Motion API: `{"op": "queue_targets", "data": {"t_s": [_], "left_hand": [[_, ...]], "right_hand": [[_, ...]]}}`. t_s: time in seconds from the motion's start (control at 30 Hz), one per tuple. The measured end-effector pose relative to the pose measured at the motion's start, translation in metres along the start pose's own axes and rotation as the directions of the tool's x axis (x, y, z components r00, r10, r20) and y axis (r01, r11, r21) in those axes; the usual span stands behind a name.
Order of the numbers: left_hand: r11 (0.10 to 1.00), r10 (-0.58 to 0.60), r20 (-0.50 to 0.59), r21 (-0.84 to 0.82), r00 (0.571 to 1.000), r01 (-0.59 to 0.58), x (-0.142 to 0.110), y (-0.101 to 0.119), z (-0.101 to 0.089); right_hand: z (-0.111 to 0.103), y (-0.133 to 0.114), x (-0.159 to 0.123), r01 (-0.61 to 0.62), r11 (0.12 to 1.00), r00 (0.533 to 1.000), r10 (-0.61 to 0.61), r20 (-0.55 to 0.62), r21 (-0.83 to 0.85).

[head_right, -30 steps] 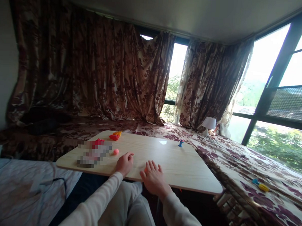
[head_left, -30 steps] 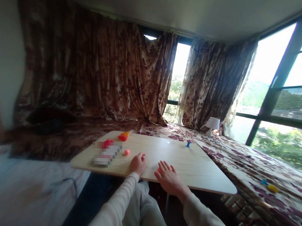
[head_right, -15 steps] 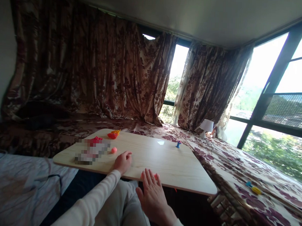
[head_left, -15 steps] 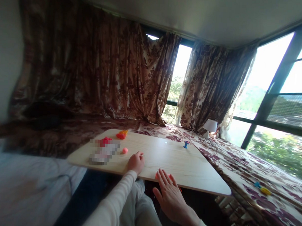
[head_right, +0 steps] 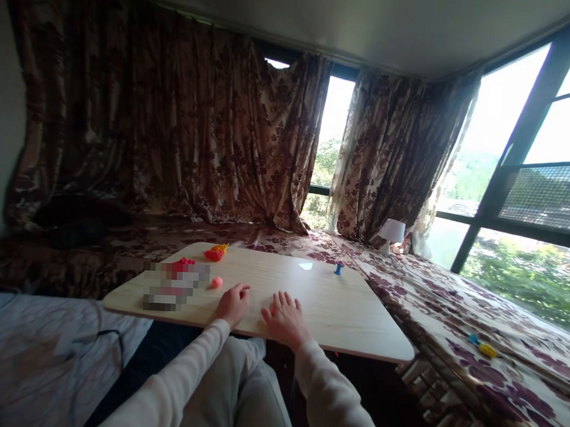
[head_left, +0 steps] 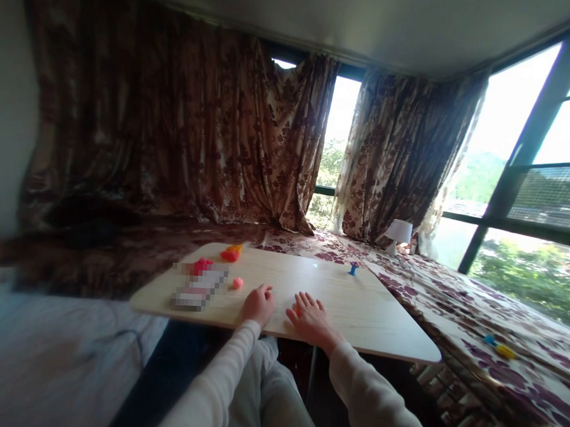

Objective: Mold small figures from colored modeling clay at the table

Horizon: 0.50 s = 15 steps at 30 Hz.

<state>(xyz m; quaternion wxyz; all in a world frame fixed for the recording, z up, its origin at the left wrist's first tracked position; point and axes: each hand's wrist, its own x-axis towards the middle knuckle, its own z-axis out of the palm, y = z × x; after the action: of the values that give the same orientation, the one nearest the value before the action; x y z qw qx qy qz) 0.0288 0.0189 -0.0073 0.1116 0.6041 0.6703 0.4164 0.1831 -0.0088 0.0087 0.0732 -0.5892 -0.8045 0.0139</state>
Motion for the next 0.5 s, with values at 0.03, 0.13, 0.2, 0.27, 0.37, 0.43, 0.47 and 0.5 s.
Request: {"op": "queue_targets", "data": {"t_s": [0.03,0.13,0.2,0.27,0.37,0.43,0.47,0.5], "left_hand": [[1.000,-0.002,0.000,-0.002,1.000,0.002,0.000,0.000,0.000],[1.000,-0.002,-0.001,-0.005,1.000,0.002,-0.001,0.001,0.000],[1.000,-0.002,-0.001,-0.005,1.000,0.002,-0.001,0.001,0.000],[1.000,-0.001,0.000,-0.002,1.000,0.001,-0.001,0.001,0.000],[1.000,0.002,-0.002,0.003,1.000,-0.002,-0.001,0.000,0.000],[1.000,0.005,-0.002,0.005,1.000,-0.005,-0.001,0.000,0.000],[1.000,0.007,-0.003,0.005,1.000,-0.007,-0.001,0.000,0.000],[1.000,0.009,-0.002,0.005,1.000,-0.009,-0.001,0.000,0.000]], "right_hand": [[0.000,-0.001,-0.012,0.025,1.000,1.000,-0.025,0.002,0.004],[0.001,-0.002,-0.050,0.098,0.995,0.995,-0.098,-0.007,0.000],[0.001,-0.002,-0.066,0.123,0.992,0.992,-0.123,-0.019,-0.003],[0.001,-0.002,-0.070,0.127,0.992,0.992,-0.127,-0.021,0.000],[0.001,0.000,-0.050,0.107,0.994,0.994,-0.107,-0.006,0.010],[0.000,0.001,-0.027,0.071,0.997,0.997,-0.071,0.002,0.015],[0.000,0.002,-0.015,0.042,0.999,0.999,-0.042,0.000,0.014],[-0.001,0.002,-0.004,0.016,1.000,1.000,-0.016,-0.001,0.013]]}}
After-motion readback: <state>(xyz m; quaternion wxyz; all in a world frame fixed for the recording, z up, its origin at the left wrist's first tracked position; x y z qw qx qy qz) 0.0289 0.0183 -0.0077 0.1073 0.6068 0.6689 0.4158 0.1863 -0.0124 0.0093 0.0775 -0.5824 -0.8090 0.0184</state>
